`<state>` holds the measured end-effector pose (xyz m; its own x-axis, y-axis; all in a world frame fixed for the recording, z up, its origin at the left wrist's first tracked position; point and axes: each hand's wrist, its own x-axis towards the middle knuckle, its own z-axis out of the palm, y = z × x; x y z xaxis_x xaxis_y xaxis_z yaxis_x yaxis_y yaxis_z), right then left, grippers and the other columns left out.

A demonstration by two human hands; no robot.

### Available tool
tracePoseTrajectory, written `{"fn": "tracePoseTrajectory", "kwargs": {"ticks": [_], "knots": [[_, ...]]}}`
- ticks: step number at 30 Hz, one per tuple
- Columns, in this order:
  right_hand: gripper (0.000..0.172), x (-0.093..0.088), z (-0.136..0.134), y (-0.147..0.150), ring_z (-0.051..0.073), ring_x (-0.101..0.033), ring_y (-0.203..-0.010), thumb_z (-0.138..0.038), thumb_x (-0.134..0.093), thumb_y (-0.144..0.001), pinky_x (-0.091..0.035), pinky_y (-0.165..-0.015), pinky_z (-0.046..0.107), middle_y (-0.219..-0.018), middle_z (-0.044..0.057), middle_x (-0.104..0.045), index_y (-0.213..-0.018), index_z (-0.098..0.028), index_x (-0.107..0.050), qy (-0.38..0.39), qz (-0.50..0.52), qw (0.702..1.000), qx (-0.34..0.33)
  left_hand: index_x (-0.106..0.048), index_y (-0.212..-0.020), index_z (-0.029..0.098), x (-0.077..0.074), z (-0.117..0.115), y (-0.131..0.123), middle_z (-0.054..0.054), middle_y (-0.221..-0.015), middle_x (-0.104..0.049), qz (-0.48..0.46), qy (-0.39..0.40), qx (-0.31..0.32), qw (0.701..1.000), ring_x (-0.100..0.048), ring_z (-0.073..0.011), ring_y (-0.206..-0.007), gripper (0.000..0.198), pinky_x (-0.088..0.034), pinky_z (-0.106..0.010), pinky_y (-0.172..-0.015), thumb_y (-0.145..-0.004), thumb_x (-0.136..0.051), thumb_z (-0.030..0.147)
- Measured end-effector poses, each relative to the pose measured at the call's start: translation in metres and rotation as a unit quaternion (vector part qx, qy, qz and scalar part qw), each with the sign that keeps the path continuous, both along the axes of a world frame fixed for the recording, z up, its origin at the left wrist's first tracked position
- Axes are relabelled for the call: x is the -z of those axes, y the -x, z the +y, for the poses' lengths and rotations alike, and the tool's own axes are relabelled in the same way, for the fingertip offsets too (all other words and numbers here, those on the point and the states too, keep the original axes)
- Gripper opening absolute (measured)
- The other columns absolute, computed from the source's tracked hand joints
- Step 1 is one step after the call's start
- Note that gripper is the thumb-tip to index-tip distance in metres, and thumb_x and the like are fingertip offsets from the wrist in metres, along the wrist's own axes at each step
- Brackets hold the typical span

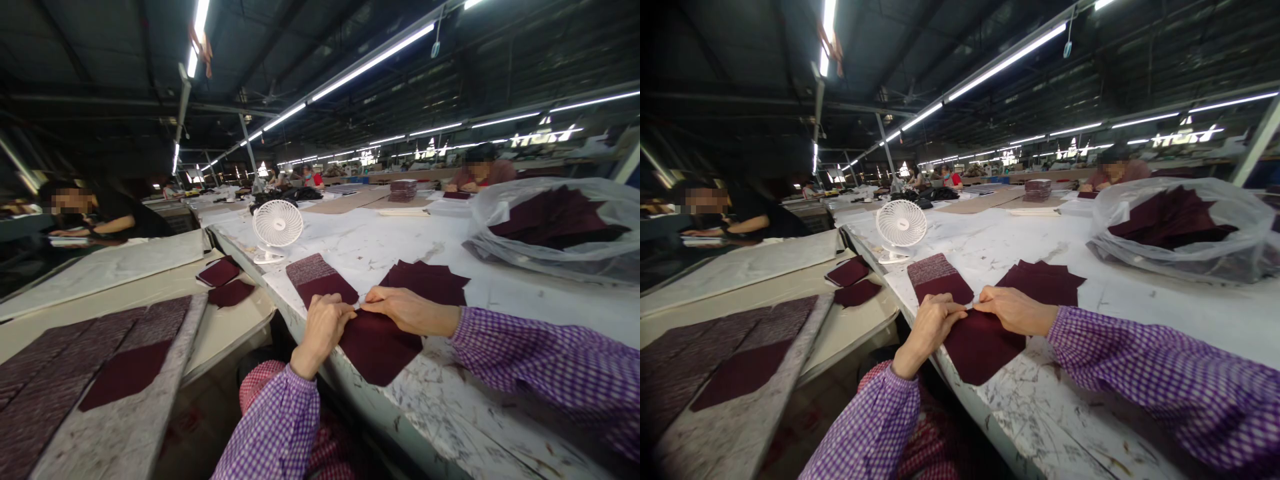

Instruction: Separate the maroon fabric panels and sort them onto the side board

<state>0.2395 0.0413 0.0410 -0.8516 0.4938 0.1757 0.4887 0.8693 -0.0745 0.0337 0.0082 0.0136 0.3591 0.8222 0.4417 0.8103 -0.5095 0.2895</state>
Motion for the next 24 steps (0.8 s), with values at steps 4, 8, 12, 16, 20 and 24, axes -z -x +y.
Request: {"fn": "tracePoseTrajectory", "kwargs": {"ticks": [4,8,12,16,20,24], "knots": [[0.04,0.001,0.002,0.0,0.017,-0.057,-0.094,-0.005,-0.039,-0.083,-0.046,-0.085,0.03,-0.102,0.009,-0.059,-0.114,-0.018,-0.062,0.002,0.006,1.0,-0.001,-0.072,-0.092,0.025,0.004,0.001,0.01,-0.001,-0.077,-0.06,-0.091,0.051,0.032,0.994,-0.055,-0.0148,-0.076,0.017,-0.038,-0.028,-0.071,-0.084,-0.058,0.029],[0.041,-0.001,0.001,0.0,0.016,-0.056,-0.093,-0.005,-0.036,-0.085,-0.046,-0.084,0.029,-0.104,0.01,-0.058,-0.115,-0.017,-0.061,0.008,0.008,1.0,-0.002,-0.072,-0.094,0.023,0.007,-0.003,0.018,-0.001,-0.08,-0.061,-0.13,0.061,0.035,0.989,-0.056,-0.015,-0.078,0.016,-0.04,-0.028,-0.073,-0.082,-0.061,0.023],[0.048,-0.005,-0.001,0.001,0.016,-0.055,-0.096,-0.004,-0.036,-0.082,-0.044,-0.087,0.03,-0.105,0.009,-0.057,-0.122,-0.02,-0.058,0.013,-0.02,1.0,-0.003,-0.072,-0.09,0.023,0.005,-0.011,0.018,-0.002,-0.079,-0.061,-0.082,0.019,0.017,0.996,-0.053,-0.0165,-0.079,0.015,-0.037,-0.031,-0.074,-0.084,-0.059,0.023],[0.054,-0.008,-0.002,0.004,0.017,-0.054,-0.095,-0.002,-0.037,-0.078,-0.044,-0.086,0.032,-0.103,0.01,-0.055,-0.126,-0.022,-0.055,-0.014,-0.061,0.998,-0.015,-0.071,-0.091,0.024,0.006,-0.015,0.015,-0.003,-0.079,-0.06,-0.02,-0.034,0.009,0.999,-0.051,-0.0166,-0.078,0.019,-0.033,-0.034,-0.074,-0.087,-0.053,0.029],[0.06,-0.016,-0.003,0.01,0.016,-0.054,-0.086,0.0,-0.039,-0.076,-0.043,-0.081,0.031,-0.1,0.009,-0.055,-0.128,-0.028,-0.053,-0.03,-0.114,0.993,-0.016,-0.07,-0.09,0.024,0.007,-0.017,0.017,-0.003,-0.079,-0.059,0.014,-0.066,0.02,0.997,-0.049,-0.0169,-0.078,0.024,-0.033,-0.034,-0.074,-0.091,-0.047,0.028],[0.062,-0.025,-0.004,0.016,0.015,-0.053,-0.079,0.0,-0.041,-0.075,-0.042,-0.074,0.028,-0.096,0.008,-0.055,-0.128,-0.03,-0.052,-0.033,-0.15,0.988,-0.012,-0.069,-0.093,0.023,0.011,-0.02,0.029,-0.003,-0.082,-0.06,-0.062,-0.024,0.024,0.997,-0.05,-0.017,-0.081,0.018,-0.037,-0.032,-0.075,-0.087,-0.053,0.03]]}}
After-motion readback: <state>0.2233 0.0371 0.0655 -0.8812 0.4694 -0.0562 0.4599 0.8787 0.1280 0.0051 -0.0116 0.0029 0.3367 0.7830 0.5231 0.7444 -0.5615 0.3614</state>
